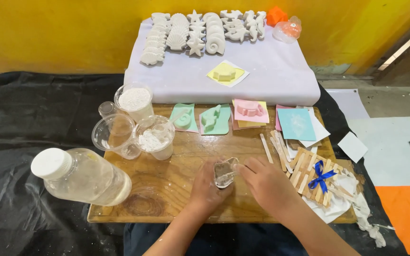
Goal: Mixing casting powder with water and preparing the mixture for mold application.
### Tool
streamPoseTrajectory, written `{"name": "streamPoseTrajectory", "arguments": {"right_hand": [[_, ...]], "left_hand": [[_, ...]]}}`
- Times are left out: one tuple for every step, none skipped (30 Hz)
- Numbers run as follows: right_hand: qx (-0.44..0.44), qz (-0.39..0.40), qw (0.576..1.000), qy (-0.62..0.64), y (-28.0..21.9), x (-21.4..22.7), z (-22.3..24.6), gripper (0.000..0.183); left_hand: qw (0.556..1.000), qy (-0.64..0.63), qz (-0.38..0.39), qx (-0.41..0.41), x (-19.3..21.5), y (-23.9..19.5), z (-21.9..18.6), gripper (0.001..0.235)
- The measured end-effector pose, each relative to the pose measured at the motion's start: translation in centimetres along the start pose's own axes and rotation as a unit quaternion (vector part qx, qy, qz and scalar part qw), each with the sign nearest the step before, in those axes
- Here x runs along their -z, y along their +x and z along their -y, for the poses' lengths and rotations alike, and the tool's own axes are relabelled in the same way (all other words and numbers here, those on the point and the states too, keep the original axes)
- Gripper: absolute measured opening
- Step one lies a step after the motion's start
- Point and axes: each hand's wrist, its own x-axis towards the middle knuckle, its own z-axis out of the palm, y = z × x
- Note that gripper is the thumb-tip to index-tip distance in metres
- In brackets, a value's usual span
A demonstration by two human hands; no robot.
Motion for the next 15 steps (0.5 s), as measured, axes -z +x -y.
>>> {"name": "streamPoseTrajectory", "arguments": {"right_hand": [[0.001, 0.001, 1.0, 0.0, -0.3, -0.2, 0.1, 0.023], [0.01, -0.025, 0.999, -0.028, -0.7, -0.4, 0.1, 0.015], [0.019, -0.051, 0.997, -0.056, -1.1, -0.6, 0.2, 0.009], [0.02, -0.05, 0.997, -0.056, -1.4, -0.5, 0.2, 0.009], [-0.006, -0.059, 0.996, -0.061, -1.8, -0.4, 0.2, 0.011], [-0.032, -0.067, 0.995, -0.065, -2.1, -0.3, 0.3, 0.016], [-0.03, -0.066, 0.995, -0.064, -2.2, 0.2, 0.6, 0.016], [-0.045, -0.067, 0.994, -0.072, -2.2, 0.8, 1.0, 0.021], [-0.06, -0.068, 0.993, -0.079, -2.3, 1.4, 1.3, 0.027], [-0.06, -0.068, 0.993, -0.079, -2.4, 1.6, 1.7, 0.027], [-0.069, -0.077, 0.989, -0.106, -2.5, 1.7, 2.2, 0.029], [-0.078, -0.085, 0.984, -0.133, -2.6, 2.0, 2.5, 0.031], [-0.078, -0.085, 0.984, -0.134, -2.7, 1.9, 2.9, 0.031], [-0.091, -0.096, 0.979, -0.156, -2.7, 1.9, 3.2, 0.028], [-0.104, -0.108, 0.973, -0.178, -2.8, 1.8, 3.6, 0.025]], "left_hand": [[1.0, -0.001, -0.001, 0.001, 0.0, 0.0, -0.1, 0.058], [1.0, 0.004, 0.014, 0.026, 0.0, -0.1, -0.3, 0.056], [0.998, 0.008, 0.029, 0.051, 0.0, -0.1, -0.4, 0.053], [0.998, 0.008, 0.028, 0.051, 0.0, -0.2, -0.5, 0.053], [0.997, 0.017, 0.039, 0.061, 0.0, -0.3, -0.5, 0.062], [0.996, 0.027, 0.05, 0.07, 0.0, -0.4, -0.6, 0.072], [0.996, 0.027, 0.049, 0.072, -0.1, -0.5, -0.4, 0.072], [0.997, 0.03, 0.042, 0.048, -0.1, -0.6, -0.1, 0.073], [0.998, 0.034, 0.035, 0.025, -0.2, -0.6, 0.1, 0.074], [0.999, 0.034, 0.035, 0.025, 0.1, -0.4, -0.6, 0.074], [0.996, 0.022, 0.055, 0.06, 0.5, -0.2, -1.4, 0.065], [0.993, 0.01, 0.076, 0.094, 0.8, 0.0, -2.2, 0.056], [0.993, 0.009, 0.075, 0.094, 0.7, 0.0, -2.0, 0.056], [0.994, 0.018, 0.073, 0.085, 0.5, 0.0, -1.8, 0.059], [0.994, 0.026, 0.071, 0.076, 0.4, 0.0, -1.6, 0.062]]}}
